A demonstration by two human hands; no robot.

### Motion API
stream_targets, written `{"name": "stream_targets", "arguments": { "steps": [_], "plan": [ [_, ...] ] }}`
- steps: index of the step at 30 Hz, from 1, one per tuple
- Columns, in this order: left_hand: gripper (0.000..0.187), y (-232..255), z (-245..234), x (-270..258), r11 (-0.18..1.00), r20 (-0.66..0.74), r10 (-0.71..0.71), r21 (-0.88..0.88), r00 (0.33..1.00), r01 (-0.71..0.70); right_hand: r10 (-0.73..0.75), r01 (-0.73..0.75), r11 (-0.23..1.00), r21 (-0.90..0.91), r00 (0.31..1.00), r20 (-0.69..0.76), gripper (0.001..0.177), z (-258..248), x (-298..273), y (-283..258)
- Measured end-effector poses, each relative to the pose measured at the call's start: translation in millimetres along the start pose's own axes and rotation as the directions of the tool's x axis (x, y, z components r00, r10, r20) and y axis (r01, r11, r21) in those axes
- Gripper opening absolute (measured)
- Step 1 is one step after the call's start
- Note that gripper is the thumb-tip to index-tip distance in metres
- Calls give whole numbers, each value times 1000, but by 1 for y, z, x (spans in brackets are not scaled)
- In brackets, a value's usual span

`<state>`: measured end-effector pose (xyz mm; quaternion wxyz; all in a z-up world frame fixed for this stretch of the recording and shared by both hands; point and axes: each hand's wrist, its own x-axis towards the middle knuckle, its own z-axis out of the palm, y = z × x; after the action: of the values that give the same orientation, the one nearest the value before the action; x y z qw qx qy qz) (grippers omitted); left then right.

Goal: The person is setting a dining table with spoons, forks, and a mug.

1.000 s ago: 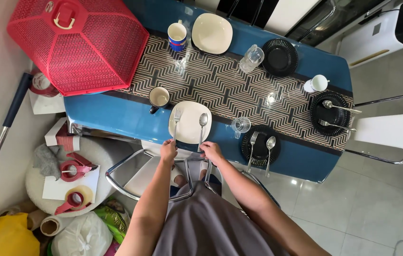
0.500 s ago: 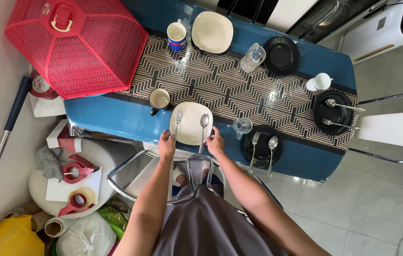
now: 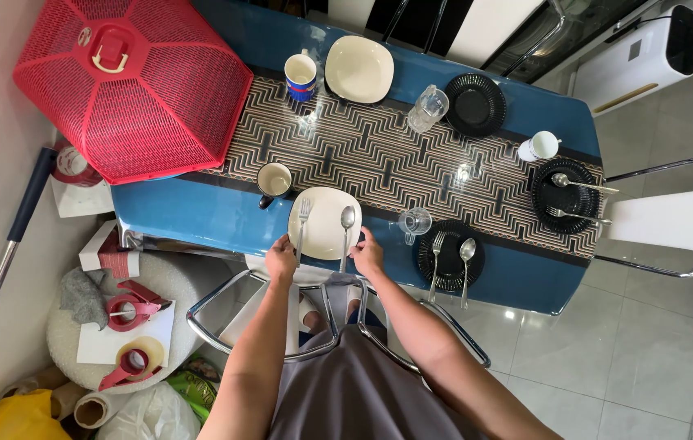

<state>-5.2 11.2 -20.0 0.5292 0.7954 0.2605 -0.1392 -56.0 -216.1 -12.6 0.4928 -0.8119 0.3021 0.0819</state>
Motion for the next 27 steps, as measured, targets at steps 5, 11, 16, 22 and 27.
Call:
{"name": "stream_targets", "arguments": {
  "steps": [5,11,16,22,27],
  "plan": [
    [43,12,2,-12,987,-135,159,23,978,-158,4,-11,995,-103,998,-67,74,0,-5,11],
    [18,78,12,-51,865,-90,470,-151,878,-478,82,-72,993,98,991,-105,46,-24,-49,-3],
    [14,136,41,-118,811,220,522,-425,824,-401,99,-46,903,427,990,-102,22,-67,-97,-2],
    [14,153,89,-213,772,430,627,-461,650,-439,80,124,718,685,963,-258,11,-141,-157,12],
    [13,131,139,-305,756,553,654,-469,516,-456,184,202,642,739,895,-405,10,-206,-215,68]
  ]
}}
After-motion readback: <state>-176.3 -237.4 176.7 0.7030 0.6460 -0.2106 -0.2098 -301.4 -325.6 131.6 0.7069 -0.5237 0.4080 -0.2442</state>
